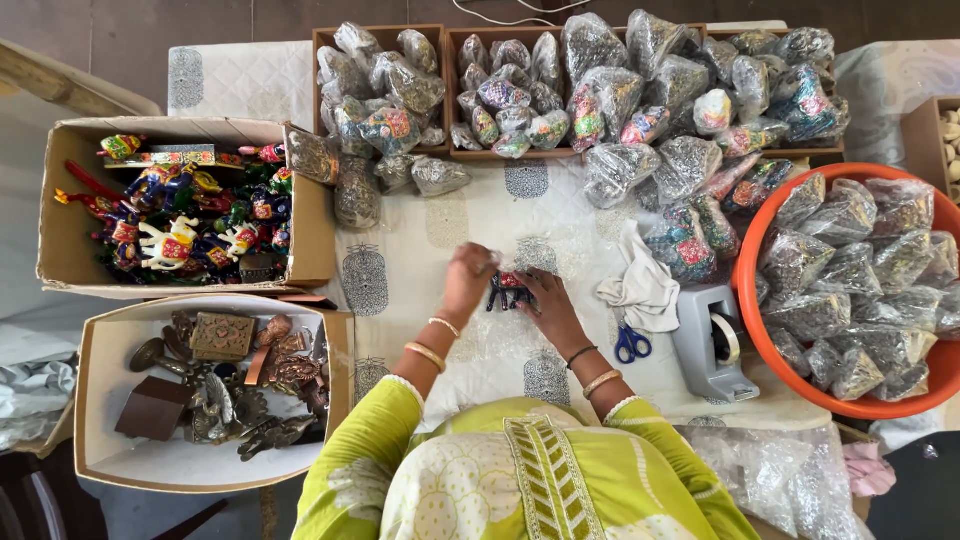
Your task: The person wraps decorative figurines in clear plastic film at a work table, twisting the film closed around each item and placing the wrapped piece with the others. They use a tape dispenser and scissors on the table and handle items one at a time from boxes of unwrapped figurines.
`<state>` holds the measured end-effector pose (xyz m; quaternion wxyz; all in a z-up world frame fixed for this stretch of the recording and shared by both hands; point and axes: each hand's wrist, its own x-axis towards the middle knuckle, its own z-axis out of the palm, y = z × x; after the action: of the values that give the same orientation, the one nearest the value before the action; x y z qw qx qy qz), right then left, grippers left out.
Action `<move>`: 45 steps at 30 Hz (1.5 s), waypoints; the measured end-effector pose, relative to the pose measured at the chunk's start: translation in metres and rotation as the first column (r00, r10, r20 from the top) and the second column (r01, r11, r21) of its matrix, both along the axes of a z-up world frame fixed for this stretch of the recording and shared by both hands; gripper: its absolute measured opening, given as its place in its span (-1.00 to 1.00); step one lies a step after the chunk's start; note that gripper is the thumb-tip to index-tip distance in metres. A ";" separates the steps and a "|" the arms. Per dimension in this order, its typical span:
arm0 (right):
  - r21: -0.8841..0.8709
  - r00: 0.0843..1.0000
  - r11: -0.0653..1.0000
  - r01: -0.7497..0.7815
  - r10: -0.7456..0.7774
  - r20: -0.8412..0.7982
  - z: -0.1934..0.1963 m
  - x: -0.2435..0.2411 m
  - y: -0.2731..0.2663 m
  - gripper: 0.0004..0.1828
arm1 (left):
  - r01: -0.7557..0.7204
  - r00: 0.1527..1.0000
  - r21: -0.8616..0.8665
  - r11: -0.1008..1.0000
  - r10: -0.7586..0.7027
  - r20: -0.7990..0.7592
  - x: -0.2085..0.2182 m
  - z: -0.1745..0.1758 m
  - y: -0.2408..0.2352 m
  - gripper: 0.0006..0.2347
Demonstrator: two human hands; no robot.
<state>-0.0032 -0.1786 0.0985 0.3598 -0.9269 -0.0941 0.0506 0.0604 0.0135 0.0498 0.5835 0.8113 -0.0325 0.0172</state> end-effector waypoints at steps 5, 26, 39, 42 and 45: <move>-0.009 0.999 1.000 0.015 -0.015 0.043 -0.019 -0.003 -0.003 -0.44 | 0.168 0.956 0.295 0.941 -0.229 0.184 -0.032 0.018 -0.013 -0.78; 0.053 0.907 0.938 0.344 -0.346 0.239 -0.069 0.071 -0.063 -0.06 | 0.389 0.802 0.791 0.471 -0.597 -0.039 -0.072 0.007 -0.013 -0.44; -0.163 0.997 0.987 -0.006 -0.006 -0.077 -0.090 0.105 -0.019 -0.62 | 0.307 0.795 0.798 0.519 -0.600 0.085 -0.067 0.011 -0.009 -0.47; 0.009 0.986 0.997 -0.079 0.077 0.147 -0.031 0.093 -0.004 -0.76 | 0.288 0.794 0.807 0.515 -0.599 0.099 -0.067 0.011 -0.009 -0.47; 0.181 0.995 0.979 -0.091 0.096 -0.020 -0.057 0.069 -0.009 -0.79 | 0.256 0.777 0.855 0.451 -0.622 0.096 -0.064 0.011 -0.010 -0.49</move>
<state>0.0659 -0.1872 0.0412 0.4407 -0.8843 -0.1366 0.0718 -0.0038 0.0039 0.0606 0.1144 0.9226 -0.3682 0.0094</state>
